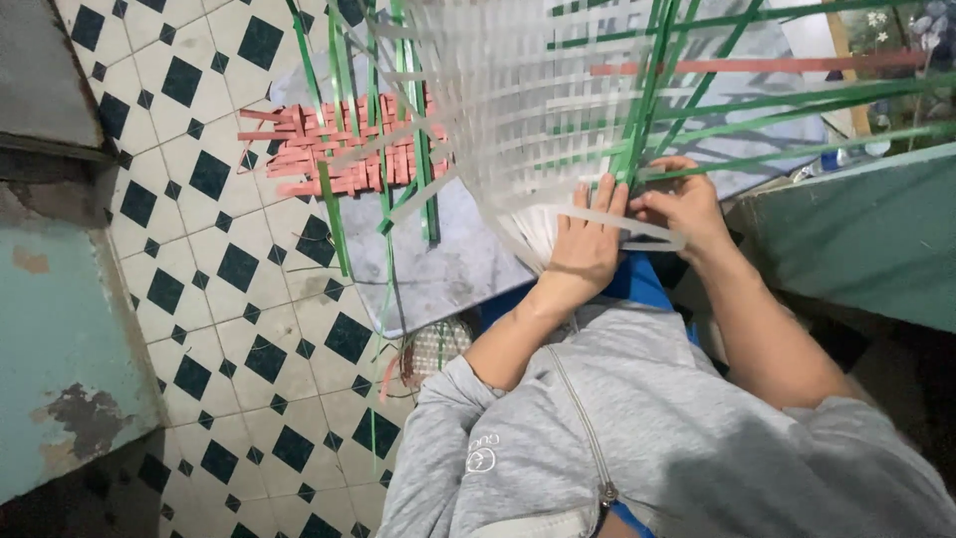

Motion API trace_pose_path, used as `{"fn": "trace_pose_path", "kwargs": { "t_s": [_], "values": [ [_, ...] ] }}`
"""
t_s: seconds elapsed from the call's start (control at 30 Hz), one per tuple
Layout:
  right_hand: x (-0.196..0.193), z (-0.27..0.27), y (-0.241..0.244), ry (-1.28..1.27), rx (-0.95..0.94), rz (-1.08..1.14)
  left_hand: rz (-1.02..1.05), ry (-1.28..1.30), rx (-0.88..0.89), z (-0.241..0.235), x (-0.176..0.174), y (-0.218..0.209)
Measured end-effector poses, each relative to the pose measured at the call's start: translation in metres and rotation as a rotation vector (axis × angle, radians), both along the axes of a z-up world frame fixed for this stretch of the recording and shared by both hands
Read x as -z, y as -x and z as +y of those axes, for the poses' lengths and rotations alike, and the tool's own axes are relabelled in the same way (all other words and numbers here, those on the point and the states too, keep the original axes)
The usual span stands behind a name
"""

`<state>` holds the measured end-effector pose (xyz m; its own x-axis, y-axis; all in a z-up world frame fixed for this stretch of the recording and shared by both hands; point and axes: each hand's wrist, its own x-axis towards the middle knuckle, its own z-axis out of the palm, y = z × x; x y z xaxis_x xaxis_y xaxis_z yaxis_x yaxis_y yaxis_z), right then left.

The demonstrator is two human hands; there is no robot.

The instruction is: Weaving green, white, and pink plastic strips together on a flat surface to create a mat or bag component.

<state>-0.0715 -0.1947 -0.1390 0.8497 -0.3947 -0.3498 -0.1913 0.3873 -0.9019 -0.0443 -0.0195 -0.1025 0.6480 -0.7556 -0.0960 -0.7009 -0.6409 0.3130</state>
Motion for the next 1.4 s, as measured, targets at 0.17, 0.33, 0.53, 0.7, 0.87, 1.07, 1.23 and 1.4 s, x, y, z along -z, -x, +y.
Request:
{"fn": "trace_pose_path", "kwargs": {
  "t_s": [0.17,0.33,0.53,0.7,0.87,1.07,1.23,1.4],
  "values": [
    [-0.005,0.007,-0.007,0.034,0.056,0.020,0.043,0.030,-0.013,0.000,0.022,-0.001],
    [-0.021,0.015,0.000,0.076,0.080,0.002,0.025,0.020,-0.013,0.001,0.028,0.001],
    [-0.011,0.016,0.002,0.266,0.089,-0.050,0.033,0.055,-0.008,0.004,0.031,0.003],
    [-0.004,0.012,0.007,0.350,0.086,-0.056,0.041,0.077,-0.001,0.004,0.033,0.002],
    [-0.027,0.028,0.012,0.364,0.104,-0.049,0.074,0.061,-0.007,0.007,0.016,0.001],
    [0.003,0.015,0.012,0.294,0.088,-0.128,0.061,0.106,0.006,0.009,0.014,0.002],
    [-0.016,0.023,0.015,0.324,0.091,-0.129,0.120,0.130,0.007,0.009,0.016,0.000],
    [-0.007,0.022,0.015,0.278,0.097,-0.163,0.170,0.151,0.015,0.011,0.023,-0.005]
  ]
}}
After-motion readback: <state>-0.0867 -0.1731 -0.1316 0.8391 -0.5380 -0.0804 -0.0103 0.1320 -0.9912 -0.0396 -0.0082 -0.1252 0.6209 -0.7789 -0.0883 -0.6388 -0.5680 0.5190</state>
